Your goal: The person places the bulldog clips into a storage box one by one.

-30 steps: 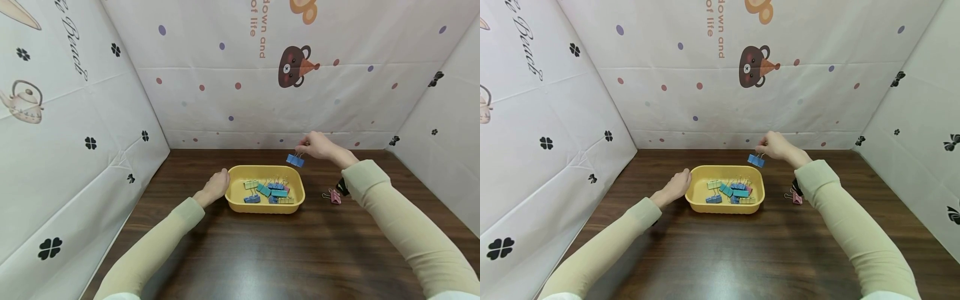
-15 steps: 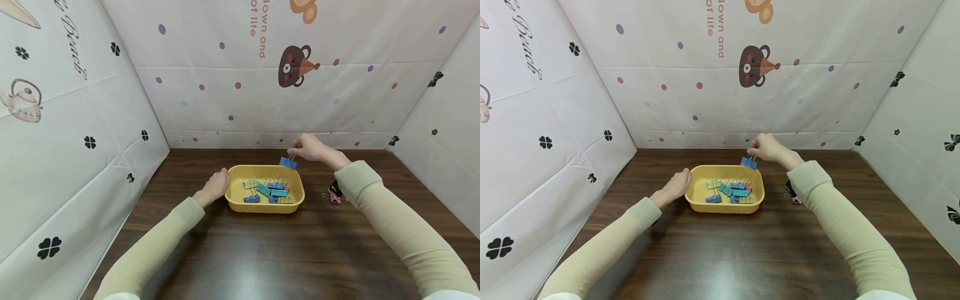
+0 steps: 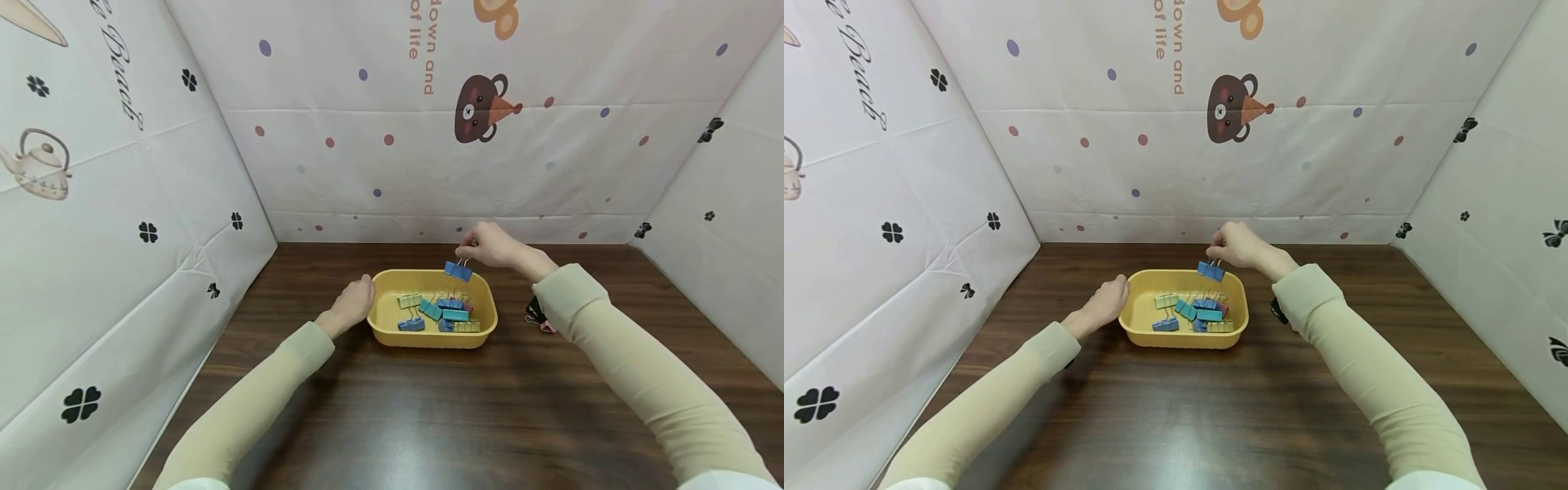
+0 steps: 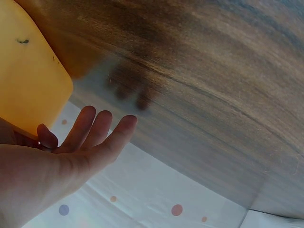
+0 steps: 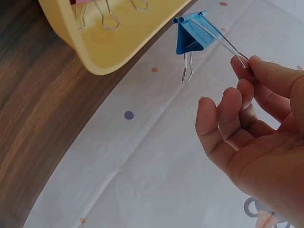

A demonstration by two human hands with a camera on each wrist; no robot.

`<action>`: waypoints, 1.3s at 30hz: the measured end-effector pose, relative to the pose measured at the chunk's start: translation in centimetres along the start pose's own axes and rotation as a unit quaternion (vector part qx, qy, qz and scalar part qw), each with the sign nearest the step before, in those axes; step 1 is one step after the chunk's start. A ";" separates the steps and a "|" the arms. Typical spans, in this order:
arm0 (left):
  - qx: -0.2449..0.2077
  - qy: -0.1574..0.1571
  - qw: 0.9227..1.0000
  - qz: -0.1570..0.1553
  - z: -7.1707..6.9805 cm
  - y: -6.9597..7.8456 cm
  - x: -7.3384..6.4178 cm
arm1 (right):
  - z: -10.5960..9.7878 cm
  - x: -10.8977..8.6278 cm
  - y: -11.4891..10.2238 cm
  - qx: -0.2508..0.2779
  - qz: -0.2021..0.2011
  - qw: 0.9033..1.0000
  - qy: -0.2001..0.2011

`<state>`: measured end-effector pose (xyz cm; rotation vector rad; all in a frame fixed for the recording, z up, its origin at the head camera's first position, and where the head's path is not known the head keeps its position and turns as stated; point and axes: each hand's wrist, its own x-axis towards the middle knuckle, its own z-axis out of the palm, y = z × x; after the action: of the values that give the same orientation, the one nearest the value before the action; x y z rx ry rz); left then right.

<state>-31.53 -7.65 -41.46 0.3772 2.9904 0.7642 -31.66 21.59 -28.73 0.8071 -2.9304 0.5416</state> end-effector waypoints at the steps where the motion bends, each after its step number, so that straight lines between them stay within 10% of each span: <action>1: 0.000 0.001 1.000 0.000 0.0 0.0 0.0 | 0.1 0.1 -0.1 -0.001 -0.005 1.000 0.001; 39: 0.001 0.008 1.000 0.005 0.1 0.0 0.0 | 2.9 1.3 -3.0 0.017 -0.042 0.997 -0.062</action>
<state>-31.55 -7.63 -41.53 0.3897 3.0058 0.7694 -31.10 17.56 -30.29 0.9988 -2.9874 0.5553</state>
